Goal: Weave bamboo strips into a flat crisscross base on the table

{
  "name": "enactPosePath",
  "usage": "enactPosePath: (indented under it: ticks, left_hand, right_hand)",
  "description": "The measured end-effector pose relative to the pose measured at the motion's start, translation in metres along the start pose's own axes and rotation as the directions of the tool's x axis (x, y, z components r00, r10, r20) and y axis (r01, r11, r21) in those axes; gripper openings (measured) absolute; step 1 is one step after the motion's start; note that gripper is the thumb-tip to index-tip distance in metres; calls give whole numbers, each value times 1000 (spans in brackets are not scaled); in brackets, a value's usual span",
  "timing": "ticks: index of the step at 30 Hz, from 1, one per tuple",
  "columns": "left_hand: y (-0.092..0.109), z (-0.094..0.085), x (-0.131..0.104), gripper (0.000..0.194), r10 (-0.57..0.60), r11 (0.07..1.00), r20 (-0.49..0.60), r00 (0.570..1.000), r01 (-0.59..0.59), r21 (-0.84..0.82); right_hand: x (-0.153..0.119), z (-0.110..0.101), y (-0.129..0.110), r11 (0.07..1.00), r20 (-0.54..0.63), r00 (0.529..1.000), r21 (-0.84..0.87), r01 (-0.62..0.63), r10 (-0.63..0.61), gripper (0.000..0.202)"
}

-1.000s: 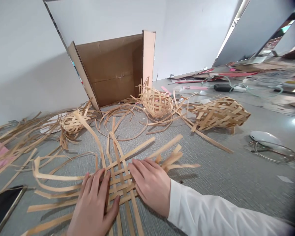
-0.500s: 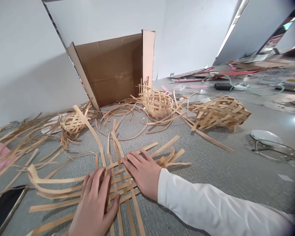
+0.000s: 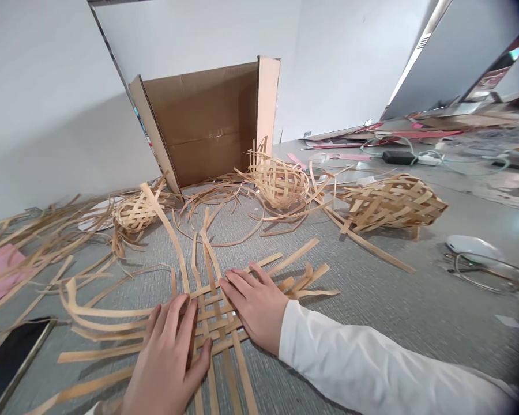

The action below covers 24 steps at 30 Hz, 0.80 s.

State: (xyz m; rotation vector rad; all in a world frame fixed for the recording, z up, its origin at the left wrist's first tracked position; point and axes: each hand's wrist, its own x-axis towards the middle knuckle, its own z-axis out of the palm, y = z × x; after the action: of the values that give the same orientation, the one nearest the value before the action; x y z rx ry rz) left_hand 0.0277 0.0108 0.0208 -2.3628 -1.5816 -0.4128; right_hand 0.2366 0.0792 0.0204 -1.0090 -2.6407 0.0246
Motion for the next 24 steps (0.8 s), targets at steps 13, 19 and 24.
enactPosePath:
  ticks: [13,19,24]
  left_hand:
    - [-8,4,3,50,-44,998,39,998,45,-34]
    - [-11,7,0,53,-38,999,93,995,39,-10]
    - [-12,6,0,54,-54,999,127,990,53,11]
  right_hand:
    - [1,-57,-4,903,-707,624,-47,427,-332,25]
    - [-18,-200,25,950,-537,793,-57,306,-287,28]
    - [-9,-226,107,993,-313,948,114,-27,61,23]
